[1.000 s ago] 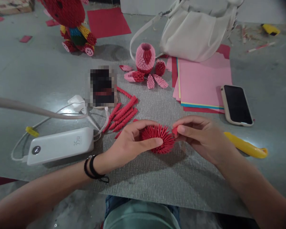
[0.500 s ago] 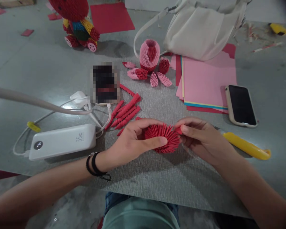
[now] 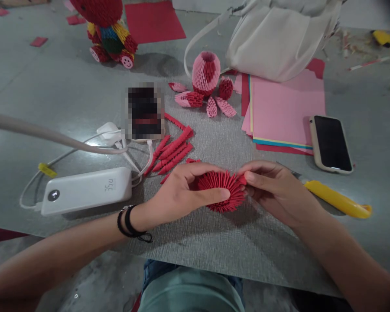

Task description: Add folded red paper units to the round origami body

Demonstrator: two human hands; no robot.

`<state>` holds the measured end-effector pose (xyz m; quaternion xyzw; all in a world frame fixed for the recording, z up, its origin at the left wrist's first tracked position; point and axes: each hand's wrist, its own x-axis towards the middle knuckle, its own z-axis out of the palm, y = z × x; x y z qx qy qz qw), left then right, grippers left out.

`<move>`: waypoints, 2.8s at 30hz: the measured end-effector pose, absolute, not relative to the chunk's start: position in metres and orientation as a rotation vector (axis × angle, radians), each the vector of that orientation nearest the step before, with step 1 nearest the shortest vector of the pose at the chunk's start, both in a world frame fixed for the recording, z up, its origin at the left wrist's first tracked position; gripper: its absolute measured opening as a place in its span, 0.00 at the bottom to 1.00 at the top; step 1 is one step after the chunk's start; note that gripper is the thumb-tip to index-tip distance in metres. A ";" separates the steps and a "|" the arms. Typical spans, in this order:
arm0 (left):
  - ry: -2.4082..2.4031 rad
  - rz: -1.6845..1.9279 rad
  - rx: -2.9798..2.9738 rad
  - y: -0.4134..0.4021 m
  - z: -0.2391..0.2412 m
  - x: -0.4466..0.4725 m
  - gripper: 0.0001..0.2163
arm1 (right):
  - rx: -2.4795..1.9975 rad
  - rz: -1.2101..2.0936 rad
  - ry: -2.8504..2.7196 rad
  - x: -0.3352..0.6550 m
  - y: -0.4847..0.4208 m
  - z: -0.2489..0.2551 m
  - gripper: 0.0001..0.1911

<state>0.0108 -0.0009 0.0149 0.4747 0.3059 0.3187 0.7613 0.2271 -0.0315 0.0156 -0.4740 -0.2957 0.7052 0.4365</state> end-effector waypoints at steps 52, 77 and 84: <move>0.463 0.321 1.504 -0.021 0.009 0.007 0.11 | -1.345 0.837 -2.069 0.202 0.020 0.006 0.08; 0.706 0.520 1.409 -0.013 0.007 0.010 0.14 | -1.255 1.279 -1.421 0.210 0.024 0.010 0.09; 0.806 0.751 1.363 -0.011 0.010 0.010 0.23 | -1.238 1.468 -1.088 0.225 -0.011 0.009 0.12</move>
